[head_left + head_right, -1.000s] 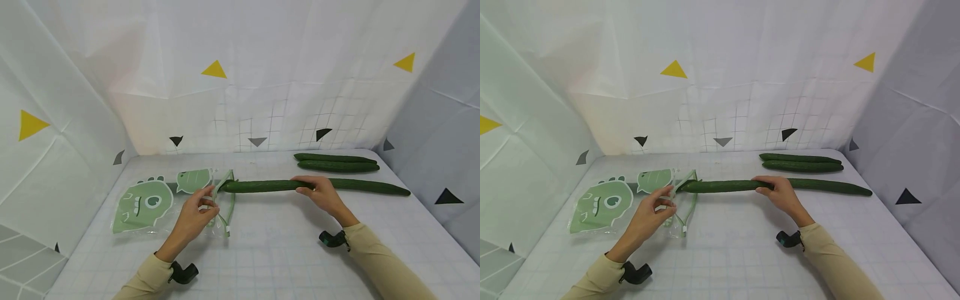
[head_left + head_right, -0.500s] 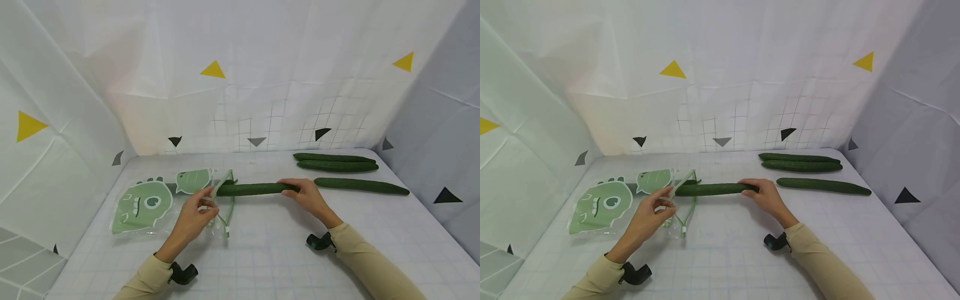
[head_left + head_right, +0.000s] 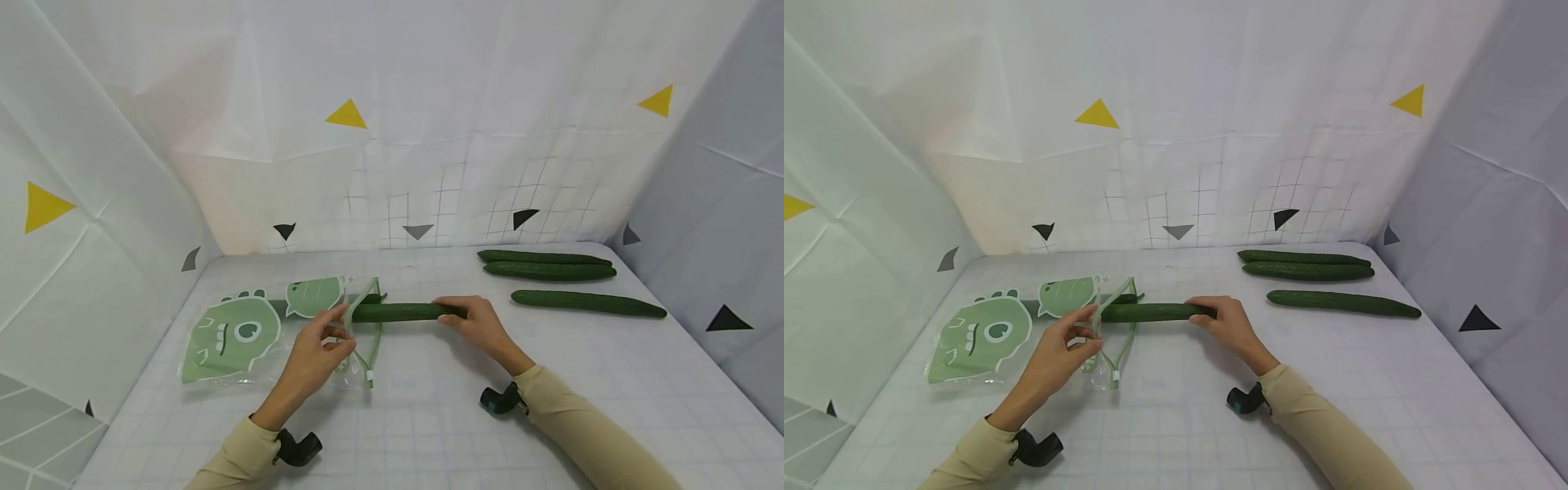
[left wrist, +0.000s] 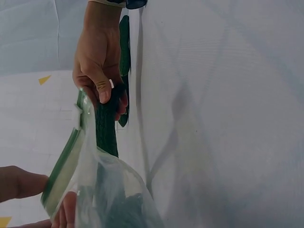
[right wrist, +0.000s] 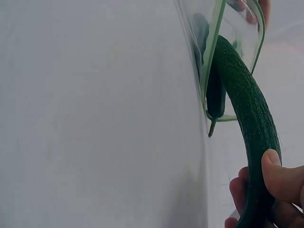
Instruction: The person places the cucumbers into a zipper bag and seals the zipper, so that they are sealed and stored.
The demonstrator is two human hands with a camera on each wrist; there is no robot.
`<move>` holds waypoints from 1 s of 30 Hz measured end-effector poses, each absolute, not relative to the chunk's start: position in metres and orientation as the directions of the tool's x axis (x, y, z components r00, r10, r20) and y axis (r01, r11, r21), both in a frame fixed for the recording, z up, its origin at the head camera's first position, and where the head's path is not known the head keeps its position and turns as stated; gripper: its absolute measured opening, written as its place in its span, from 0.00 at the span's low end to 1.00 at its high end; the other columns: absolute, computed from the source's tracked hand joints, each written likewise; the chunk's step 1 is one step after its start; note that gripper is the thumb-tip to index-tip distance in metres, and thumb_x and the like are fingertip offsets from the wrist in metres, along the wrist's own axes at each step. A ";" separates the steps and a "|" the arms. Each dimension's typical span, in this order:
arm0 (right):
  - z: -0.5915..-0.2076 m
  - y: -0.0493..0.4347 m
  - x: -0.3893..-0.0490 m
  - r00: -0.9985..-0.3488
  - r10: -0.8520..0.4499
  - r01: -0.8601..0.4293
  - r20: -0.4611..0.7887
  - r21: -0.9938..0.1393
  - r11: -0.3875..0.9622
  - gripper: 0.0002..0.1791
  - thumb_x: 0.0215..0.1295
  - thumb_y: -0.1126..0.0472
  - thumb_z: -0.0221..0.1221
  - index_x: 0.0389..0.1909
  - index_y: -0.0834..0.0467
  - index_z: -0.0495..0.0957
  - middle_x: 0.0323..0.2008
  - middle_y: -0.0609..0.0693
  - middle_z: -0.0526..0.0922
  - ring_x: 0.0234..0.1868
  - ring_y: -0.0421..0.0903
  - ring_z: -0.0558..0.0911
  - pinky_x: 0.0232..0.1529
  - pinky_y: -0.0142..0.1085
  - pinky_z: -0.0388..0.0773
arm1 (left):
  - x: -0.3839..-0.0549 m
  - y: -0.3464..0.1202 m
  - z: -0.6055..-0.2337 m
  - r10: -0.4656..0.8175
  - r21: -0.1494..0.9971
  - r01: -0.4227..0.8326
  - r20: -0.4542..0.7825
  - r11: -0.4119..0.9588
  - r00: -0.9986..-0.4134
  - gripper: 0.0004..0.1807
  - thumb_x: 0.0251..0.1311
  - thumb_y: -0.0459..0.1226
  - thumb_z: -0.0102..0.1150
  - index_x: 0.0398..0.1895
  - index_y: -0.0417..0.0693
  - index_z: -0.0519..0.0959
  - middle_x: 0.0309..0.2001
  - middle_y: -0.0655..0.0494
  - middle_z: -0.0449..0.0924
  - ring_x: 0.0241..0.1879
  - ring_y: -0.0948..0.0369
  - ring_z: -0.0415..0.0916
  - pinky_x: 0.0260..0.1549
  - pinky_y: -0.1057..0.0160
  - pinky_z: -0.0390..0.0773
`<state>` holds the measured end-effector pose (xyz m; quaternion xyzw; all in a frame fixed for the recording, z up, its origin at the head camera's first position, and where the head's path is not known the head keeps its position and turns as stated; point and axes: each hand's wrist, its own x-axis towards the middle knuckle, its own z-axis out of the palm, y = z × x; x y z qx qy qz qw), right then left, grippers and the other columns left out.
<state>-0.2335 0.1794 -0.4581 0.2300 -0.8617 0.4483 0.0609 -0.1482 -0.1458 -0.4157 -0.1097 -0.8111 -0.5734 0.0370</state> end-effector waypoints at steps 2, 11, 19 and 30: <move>-0.458 0.174 -0.233 -0.889 -0.340 -0.447 0.308 -0.750 0.488 0.19 0.65 0.65 0.71 0.58 0.57 0.87 0.56 0.52 0.86 0.60 0.55 0.82 0.57 0.54 0.79 | -0.148 -0.146 -0.416 0.137 0.923 0.221 0.186 0.315 -0.973 0.35 0.63 0.25 0.66 0.75 0.38 0.70 0.59 0.46 0.75 0.51 0.52 0.79 0.45 0.65 0.81; -0.459 0.149 -0.231 -0.901 -0.335 -0.417 0.275 -0.760 0.498 0.19 0.66 0.63 0.71 0.58 0.56 0.87 0.56 0.52 0.86 0.60 0.55 0.82 0.58 0.53 0.78 | -0.147 -0.147 -0.417 0.135 0.928 0.216 0.182 0.305 -0.974 0.35 0.63 0.24 0.66 0.75 0.37 0.69 0.57 0.46 0.75 0.51 0.52 0.79 0.45 0.66 0.81; -0.458 0.130 -0.230 -0.901 -0.332 -0.415 0.279 -0.773 0.479 0.17 0.65 0.64 0.71 0.55 0.56 0.88 0.53 0.51 0.87 0.54 0.51 0.84 0.52 0.49 0.80 | -0.147 -0.147 -0.415 0.136 0.931 0.215 0.181 0.296 -0.974 0.35 0.63 0.23 0.65 0.75 0.37 0.69 0.59 0.46 0.74 0.51 0.51 0.79 0.44 0.66 0.81; -0.460 0.104 -0.227 -0.907 -0.319 -0.402 0.276 -0.793 0.458 0.17 0.63 0.66 0.72 0.53 0.56 0.89 0.50 0.49 0.88 0.54 0.50 0.85 0.54 0.49 0.80 | -0.146 -0.145 -0.414 0.142 0.924 0.229 0.194 0.306 -0.971 0.35 0.64 0.24 0.65 0.75 0.36 0.68 0.63 0.46 0.72 0.50 0.51 0.79 0.47 0.60 0.83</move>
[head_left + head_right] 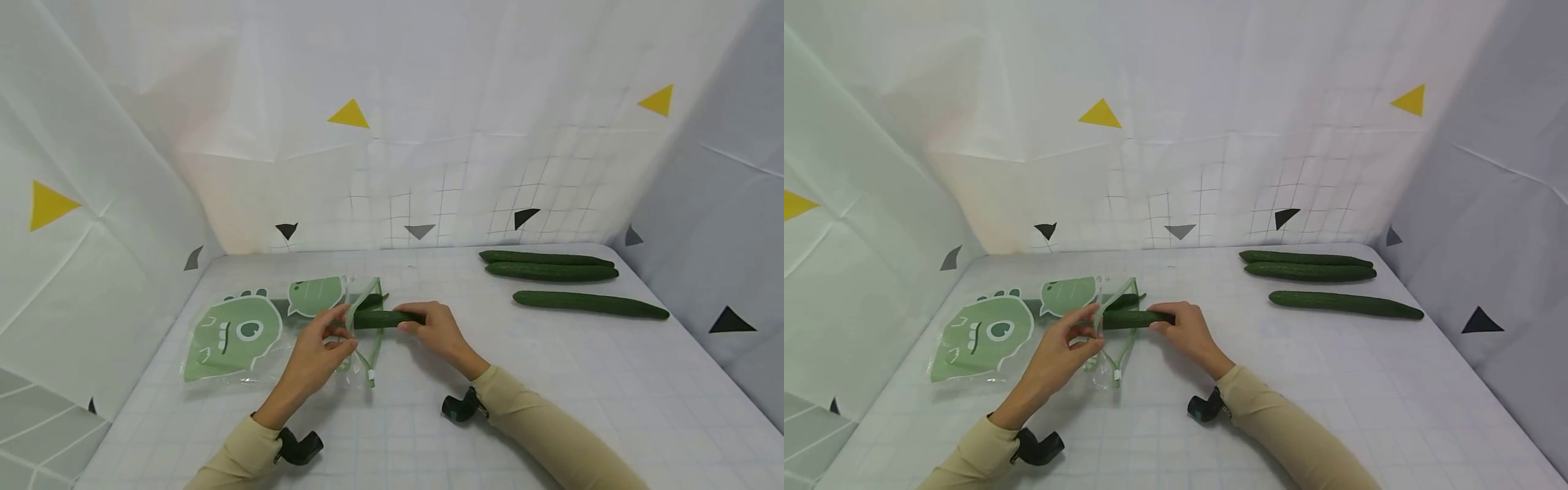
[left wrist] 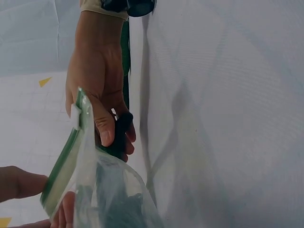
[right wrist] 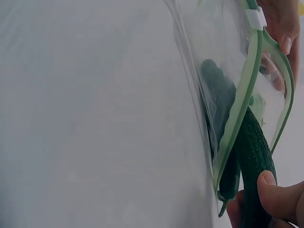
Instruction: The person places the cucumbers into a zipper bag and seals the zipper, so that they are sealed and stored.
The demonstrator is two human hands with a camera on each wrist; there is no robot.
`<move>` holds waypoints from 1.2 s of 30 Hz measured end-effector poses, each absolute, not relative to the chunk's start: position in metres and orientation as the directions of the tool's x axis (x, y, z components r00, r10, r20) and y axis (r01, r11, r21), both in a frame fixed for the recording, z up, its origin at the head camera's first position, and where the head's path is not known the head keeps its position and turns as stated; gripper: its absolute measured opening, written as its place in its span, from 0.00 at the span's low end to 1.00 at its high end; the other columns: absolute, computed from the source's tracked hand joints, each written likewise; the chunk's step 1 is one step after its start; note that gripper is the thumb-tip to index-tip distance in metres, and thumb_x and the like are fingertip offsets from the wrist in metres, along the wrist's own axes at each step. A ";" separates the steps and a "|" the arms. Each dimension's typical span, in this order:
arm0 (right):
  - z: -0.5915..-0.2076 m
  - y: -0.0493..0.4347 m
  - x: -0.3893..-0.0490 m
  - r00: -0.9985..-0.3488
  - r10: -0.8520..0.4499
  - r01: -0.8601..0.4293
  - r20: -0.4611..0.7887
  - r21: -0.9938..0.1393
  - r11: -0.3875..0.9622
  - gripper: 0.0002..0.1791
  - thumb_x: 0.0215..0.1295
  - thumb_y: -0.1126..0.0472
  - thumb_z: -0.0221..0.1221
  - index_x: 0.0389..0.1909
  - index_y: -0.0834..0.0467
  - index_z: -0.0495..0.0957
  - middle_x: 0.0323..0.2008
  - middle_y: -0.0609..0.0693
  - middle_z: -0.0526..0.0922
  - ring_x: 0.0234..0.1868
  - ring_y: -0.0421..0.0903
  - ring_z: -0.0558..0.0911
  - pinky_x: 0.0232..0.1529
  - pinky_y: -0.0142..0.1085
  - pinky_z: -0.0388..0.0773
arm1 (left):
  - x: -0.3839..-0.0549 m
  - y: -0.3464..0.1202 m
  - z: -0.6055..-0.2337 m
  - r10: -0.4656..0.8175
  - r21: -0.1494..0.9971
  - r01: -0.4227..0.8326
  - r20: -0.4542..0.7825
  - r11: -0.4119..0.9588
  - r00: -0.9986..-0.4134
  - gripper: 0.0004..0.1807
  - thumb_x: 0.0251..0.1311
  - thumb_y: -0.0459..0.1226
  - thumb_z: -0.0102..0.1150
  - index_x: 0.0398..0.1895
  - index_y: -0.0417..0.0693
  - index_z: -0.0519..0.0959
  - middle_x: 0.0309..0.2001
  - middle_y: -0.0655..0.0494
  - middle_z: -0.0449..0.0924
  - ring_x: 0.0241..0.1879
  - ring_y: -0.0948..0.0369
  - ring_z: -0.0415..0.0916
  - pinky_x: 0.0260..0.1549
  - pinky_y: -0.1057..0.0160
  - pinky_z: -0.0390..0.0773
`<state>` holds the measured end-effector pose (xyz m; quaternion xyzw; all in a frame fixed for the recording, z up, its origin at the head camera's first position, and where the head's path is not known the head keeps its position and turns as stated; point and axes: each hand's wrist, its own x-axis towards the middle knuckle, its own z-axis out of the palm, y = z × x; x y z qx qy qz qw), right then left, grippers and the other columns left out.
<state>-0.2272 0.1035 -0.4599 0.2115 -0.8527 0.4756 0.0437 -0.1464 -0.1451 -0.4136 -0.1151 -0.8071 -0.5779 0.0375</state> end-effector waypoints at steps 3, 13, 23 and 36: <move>-0.460 0.098 -0.226 -0.906 -0.321 -0.402 0.276 -0.796 0.452 0.17 0.62 0.66 0.72 0.52 0.56 0.89 0.49 0.50 0.88 0.53 0.51 0.85 0.54 0.49 0.80 | -0.147 -0.145 -0.414 0.144 0.924 0.230 0.195 0.304 -0.970 0.35 0.64 0.24 0.65 0.75 0.36 0.68 0.62 0.45 0.73 0.50 0.51 0.80 0.47 0.60 0.83; -0.465 0.085 -0.227 -0.897 -0.347 -0.429 0.274 -0.728 0.535 0.18 0.61 0.63 0.74 0.53 0.58 0.89 0.51 0.52 0.88 0.56 0.53 0.84 0.59 0.50 0.78 | -0.146 -0.143 -0.416 0.142 0.928 0.222 0.187 0.298 -0.972 0.35 0.64 0.24 0.65 0.75 0.36 0.68 0.63 0.45 0.72 0.49 0.51 0.80 0.45 0.63 0.83; -0.461 0.107 -0.230 -0.856 -0.451 -0.503 0.251 -0.600 0.621 0.18 0.63 0.65 0.73 0.54 0.60 0.87 0.49 0.52 0.87 0.51 0.53 0.83 0.52 0.49 0.80 | -0.147 -0.143 -0.417 0.148 0.937 0.232 0.198 0.260 -0.969 0.34 0.64 0.22 0.62 0.75 0.34 0.67 0.59 0.42 0.71 0.51 0.49 0.79 0.45 0.62 0.83; -0.459 0.139 -0.239 -0.864 -0.464 -0.479 0.193 -0.596 0.644 0.04 0.65 0.65 0.71 0.39 0.59 0.88 0.29 0.42 0.83 0.31 0.39 0.79 0.36 0.38 0.79 | -0.148 -0.144 -0.418 0.148 0.927 0.244 0.208 0.284 -0.967 0.35 0.65 0.23 0.63 0.75 0.35 0.67 0.56 0.45 0.72 0.51 0.50 0.80 0.45 0.62 0.83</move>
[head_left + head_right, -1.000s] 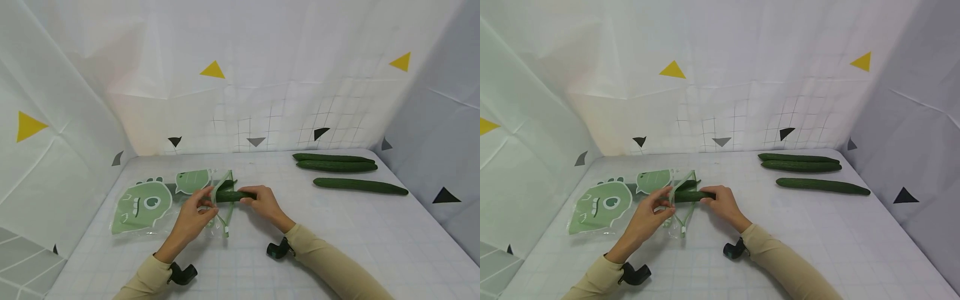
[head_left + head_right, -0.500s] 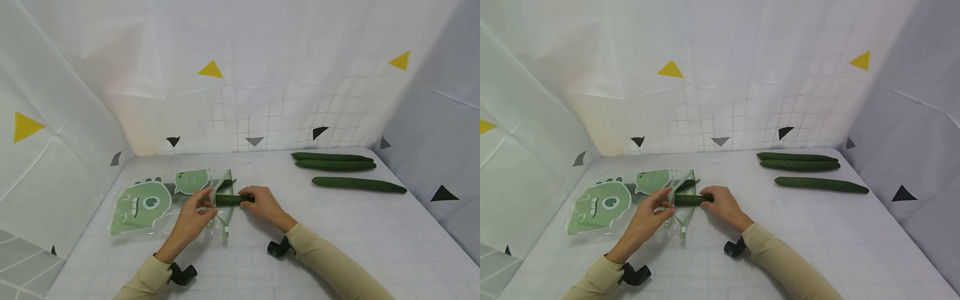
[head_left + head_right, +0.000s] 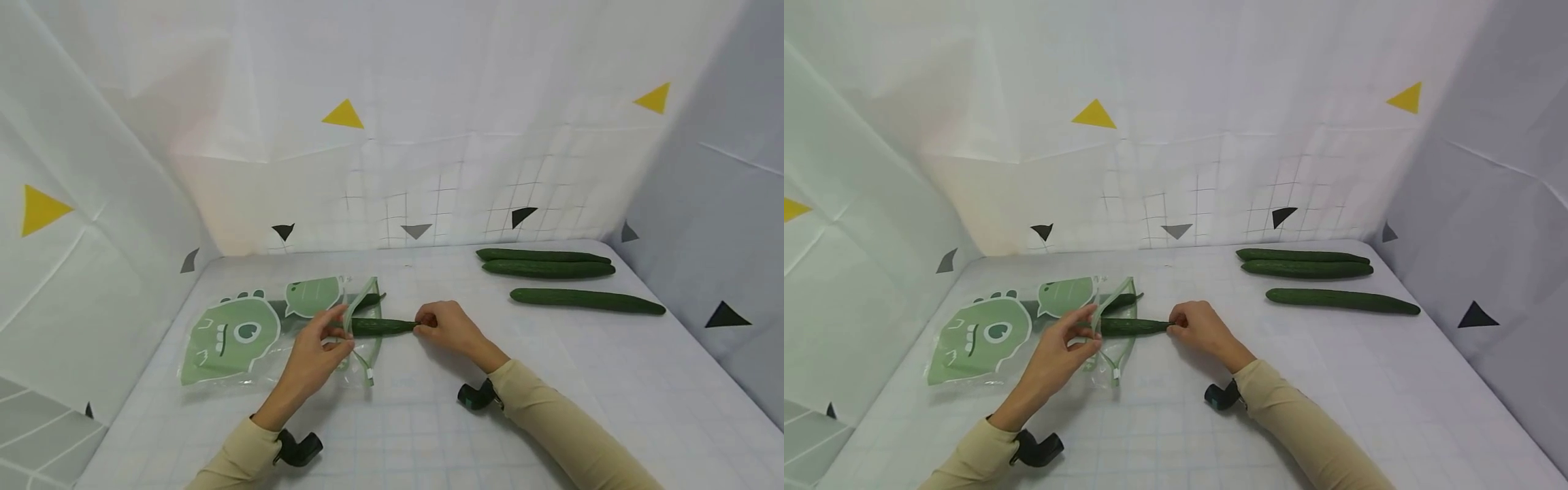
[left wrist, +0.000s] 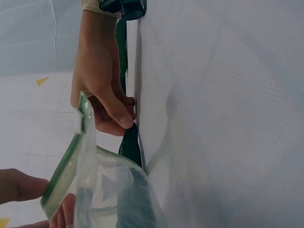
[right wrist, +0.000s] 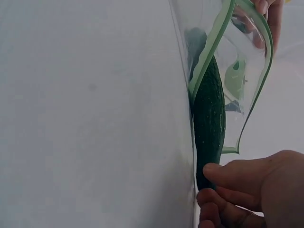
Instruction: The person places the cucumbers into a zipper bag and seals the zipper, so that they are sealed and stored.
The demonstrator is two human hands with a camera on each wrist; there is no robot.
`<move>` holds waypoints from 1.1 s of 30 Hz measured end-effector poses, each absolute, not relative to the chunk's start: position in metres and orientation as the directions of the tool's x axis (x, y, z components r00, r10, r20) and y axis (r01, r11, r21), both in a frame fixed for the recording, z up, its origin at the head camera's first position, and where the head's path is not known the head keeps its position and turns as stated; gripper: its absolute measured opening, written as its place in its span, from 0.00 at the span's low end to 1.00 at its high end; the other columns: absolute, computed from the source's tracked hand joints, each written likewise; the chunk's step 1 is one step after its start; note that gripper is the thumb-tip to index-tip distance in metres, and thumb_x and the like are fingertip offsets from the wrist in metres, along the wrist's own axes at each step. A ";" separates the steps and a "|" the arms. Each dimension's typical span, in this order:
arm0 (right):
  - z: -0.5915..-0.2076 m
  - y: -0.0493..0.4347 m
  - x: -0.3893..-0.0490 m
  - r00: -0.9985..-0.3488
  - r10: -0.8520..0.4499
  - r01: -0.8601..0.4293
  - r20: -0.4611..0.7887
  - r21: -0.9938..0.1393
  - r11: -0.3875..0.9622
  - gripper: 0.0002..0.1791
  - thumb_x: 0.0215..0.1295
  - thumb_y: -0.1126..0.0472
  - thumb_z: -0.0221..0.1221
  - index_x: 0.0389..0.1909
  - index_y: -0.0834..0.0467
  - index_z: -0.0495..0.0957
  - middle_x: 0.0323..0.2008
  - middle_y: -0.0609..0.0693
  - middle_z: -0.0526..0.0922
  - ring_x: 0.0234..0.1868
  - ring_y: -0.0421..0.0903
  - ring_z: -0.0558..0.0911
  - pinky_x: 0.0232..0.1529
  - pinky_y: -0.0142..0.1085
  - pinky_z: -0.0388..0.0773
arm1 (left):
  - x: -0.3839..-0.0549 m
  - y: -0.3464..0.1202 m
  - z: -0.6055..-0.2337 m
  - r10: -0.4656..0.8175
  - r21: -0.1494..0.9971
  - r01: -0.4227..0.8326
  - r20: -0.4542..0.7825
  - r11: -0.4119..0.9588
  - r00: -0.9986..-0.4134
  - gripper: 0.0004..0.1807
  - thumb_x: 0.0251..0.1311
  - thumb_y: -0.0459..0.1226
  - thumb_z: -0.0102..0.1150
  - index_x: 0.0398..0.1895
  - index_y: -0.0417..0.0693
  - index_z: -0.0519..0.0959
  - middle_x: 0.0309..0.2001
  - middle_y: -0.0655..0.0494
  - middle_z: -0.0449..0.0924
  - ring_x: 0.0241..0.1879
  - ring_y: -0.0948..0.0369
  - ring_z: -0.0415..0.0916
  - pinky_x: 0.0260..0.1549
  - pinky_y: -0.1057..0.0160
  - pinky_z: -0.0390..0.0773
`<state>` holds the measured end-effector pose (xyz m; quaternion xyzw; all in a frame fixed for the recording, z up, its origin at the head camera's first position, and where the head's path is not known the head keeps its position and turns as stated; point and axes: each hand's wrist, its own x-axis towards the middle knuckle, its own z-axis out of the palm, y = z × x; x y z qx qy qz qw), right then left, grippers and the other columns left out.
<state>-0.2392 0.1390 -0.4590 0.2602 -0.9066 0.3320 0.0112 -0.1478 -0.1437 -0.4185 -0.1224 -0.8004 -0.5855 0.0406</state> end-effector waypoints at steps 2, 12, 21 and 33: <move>-0.459 0.139 -0.239 -0.866 -0.452 -0.480 0.214 -0.609 0.631 0.03 0.64 0.66 0.71 0.38 0.60 0.88 0.30 0.43 0.84 0.32 0.40 0.80 0.37 0.38 0.80 | -0.148 -0.142 -0.418 0.157 0.928 0.250 0.213 0.277 -0.964 0.34 0.65 0.23 0.62 0.76 0.35 0.67 0.56 0.44 0.72 0.51 0.49 0.80 0.45 0.62 0.83; -0.455 0.122 -0.238 -0.858 -0.441 -0.498 0.265 -0.638 0.587 0.05 0.65 0.66 0.71 0.40 0.61 0.88 0.32 0.47 0.86 0.33 0.40 0.82 0.36 0.37 0.81 | -0.146 -0.142 -0.415 0.152 0.930 0.232 0.195 0.286 -0.969 0.35 0.65 0.24 0.63 0.76 0.36 0.67 0.58 0.45 0.72 0.51 0.50 0.80 0.46 0.62 0.82; -0.457 0.107 -0.240 -0.844 -0.423 -0.529 0.329 -0.643 0.554 0.06 0.66 0.65 0.70 0.41 0.62 0.89 0.33 0.48 0.88 0.32 0.41 0.83 0.36 0.37 0.82 | -0.147 -0.143 -0.417 0.145 0.928 0.227 0.191 0.296 -0.971 0.35 0.64 0.23 0.63 0.76 0.37 0.68 0.61 0.45 0.72 0.50 0.51 0.80 0.47 0.60 0.82; -0.461 0.088 -0.242 -0.838 -0.419 -0.537 0.350 -0.667 0.517 0.05 0.65 0.66 0.71 0.40 0.62 0.90 0.33 0.49 0.88 0.32 0.40 0.83 0.36 0.37 0.82 | -0.147 -0.142 -0.417 0.134 0.928 0.213 0.179 0.305 -0.975 0.35 0.64 0.24 0.64 0.75 0.38 0.69 0.62 0.45 0.72 0.51 0.52 0.80 0.47 0.61 0.82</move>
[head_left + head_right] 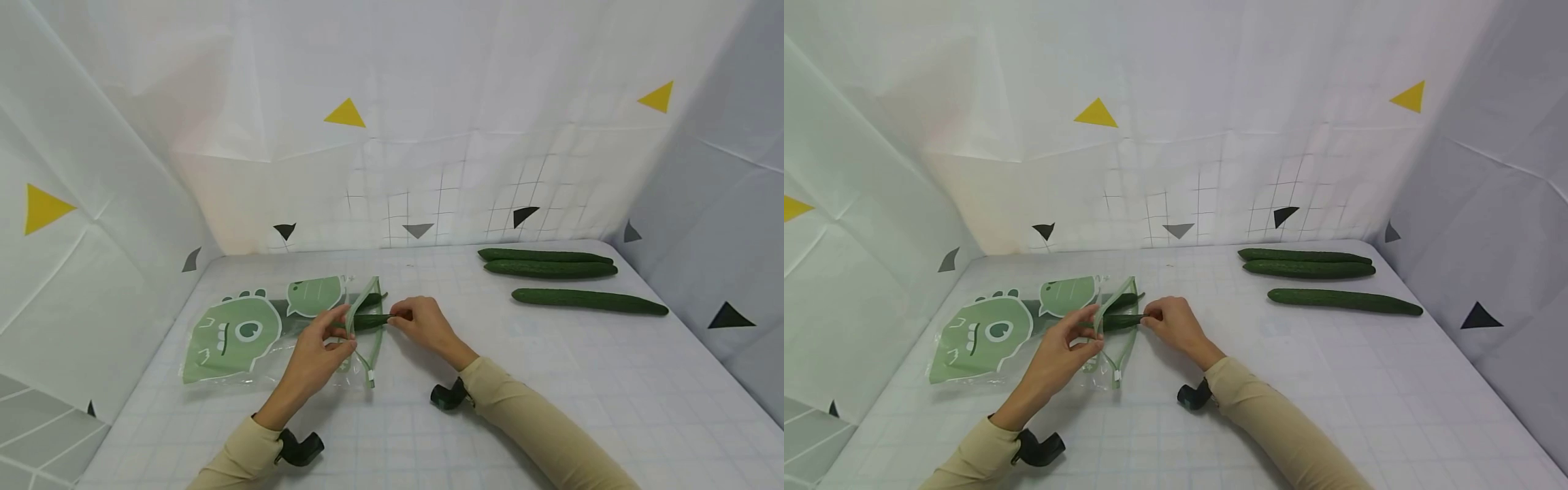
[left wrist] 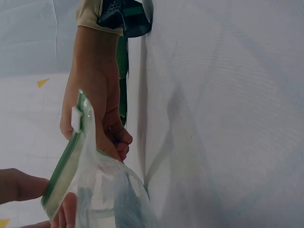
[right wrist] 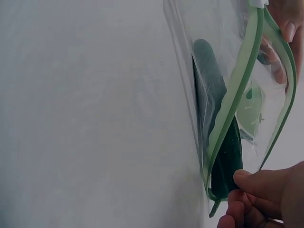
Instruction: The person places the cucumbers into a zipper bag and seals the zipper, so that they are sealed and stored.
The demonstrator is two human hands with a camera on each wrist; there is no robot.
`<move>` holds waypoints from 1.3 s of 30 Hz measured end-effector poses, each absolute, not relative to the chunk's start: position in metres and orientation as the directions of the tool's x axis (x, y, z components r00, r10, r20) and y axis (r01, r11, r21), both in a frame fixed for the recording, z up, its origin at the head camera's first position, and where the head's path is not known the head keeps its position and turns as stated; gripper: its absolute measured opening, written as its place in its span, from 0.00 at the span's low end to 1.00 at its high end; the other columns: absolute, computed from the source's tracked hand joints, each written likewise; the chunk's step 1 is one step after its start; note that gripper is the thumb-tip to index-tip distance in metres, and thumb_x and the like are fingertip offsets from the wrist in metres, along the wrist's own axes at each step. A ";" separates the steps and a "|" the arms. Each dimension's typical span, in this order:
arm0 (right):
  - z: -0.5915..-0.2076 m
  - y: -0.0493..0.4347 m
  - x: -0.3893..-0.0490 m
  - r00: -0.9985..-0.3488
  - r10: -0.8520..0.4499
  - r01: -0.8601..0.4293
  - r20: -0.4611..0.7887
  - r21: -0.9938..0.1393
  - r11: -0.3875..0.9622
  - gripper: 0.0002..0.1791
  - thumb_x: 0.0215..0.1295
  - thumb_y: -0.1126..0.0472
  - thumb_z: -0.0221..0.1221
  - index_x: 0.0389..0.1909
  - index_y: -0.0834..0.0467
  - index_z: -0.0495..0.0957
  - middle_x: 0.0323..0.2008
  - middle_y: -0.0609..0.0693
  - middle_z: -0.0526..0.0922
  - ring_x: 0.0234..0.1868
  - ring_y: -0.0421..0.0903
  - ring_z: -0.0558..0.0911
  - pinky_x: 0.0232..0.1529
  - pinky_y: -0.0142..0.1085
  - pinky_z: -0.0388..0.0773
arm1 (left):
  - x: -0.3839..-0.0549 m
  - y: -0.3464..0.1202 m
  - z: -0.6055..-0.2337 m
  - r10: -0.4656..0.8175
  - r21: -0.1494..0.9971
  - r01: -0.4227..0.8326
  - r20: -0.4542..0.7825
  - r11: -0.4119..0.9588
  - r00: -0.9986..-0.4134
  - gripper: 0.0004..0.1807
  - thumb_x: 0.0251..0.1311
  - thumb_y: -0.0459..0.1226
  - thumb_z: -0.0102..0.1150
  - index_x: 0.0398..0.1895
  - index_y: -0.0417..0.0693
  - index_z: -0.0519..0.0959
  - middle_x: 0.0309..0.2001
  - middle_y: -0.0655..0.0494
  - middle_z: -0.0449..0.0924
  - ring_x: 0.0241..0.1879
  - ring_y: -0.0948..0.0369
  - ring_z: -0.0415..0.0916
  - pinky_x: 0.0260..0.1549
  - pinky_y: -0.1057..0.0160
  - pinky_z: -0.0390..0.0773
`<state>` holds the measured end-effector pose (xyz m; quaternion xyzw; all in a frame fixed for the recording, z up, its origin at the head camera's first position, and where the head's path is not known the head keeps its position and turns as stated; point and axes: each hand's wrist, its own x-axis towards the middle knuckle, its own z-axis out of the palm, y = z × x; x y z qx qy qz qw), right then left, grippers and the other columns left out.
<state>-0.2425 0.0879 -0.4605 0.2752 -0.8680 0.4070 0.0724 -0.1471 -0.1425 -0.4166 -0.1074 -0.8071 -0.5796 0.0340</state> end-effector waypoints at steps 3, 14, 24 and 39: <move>-0.460 0.083 -0.243 -0.843 -0.414 -0.528 0.344 -0.677 0.513 0.05 0.66 0.66 0.70 0.41 0.63 0.90 0.34 0.49 0.88 0.32 0.40 0.83 0.36 0.36 0.82 | -0.147 -0.143 -0.416 0.136 0.928 0.217 0.183 0.302 -0.974 0.35 0.64 0.24 0.64 0.75 0.37 0.68 0.63 0.45 0.72 0.51 0.51 0.80 0.47 0.62 0.82; -0.457 0.059 -0.246 -0.840 -0.421 -0.531 0.341 -0.675 0.512 0.05 0.66 0.66 0.70 0.41 0.63 0.89 0.33 0.50 0.88 0.32 0.41 0.83 0.35 0.35 0.81 | -0.148 -0.144 -0.416 0.136 0.931 0.220 0.187 0.293 -0.973 0.35 0.64 0.24 0.64 0.75 0.37 0.68 0.61 0.44 0.73 0.50 0.51 0.80 0.46 0.63 0.82; -0.459 0.049 -0.248 -0.824 -0.488 -0.533 0.286 -0.684 0.498 0.08 0.67 0.68 0.68 0.45 0.65 0.88 0.38 0.52 0.88 0.36 0.44 0.85 0.37 0.34 0.82 | -0.147 -0.145 -0.416 0.135 0.936 0.216 0.185 0.277 -0.973 0.35 0.63 0.23 0.64 0.75 0.36 0.68 0.58 0.44 0.72 0.50 0.51 0.80 0.43 0.66 0.82; -0.465 0.074 -0.267 -0.836 -0.348 -0.548 0.425 -0.615 0.567 0.14 0.66 0.73 0.65 0.52 0.65 0.86 0.49 0.58 0.86 0.44 0.55 0.85 0.46 0.49 0.82 | -0.148 -0.142 -0.418 0.135 0.931 0.248 0.218 0.267 -0.966 0.34 0.63 0.21 0.64 0.74 0.34 0.69 0.59 0.43 0.73 0.49 0.49 0.81 0.42 0.65 0.82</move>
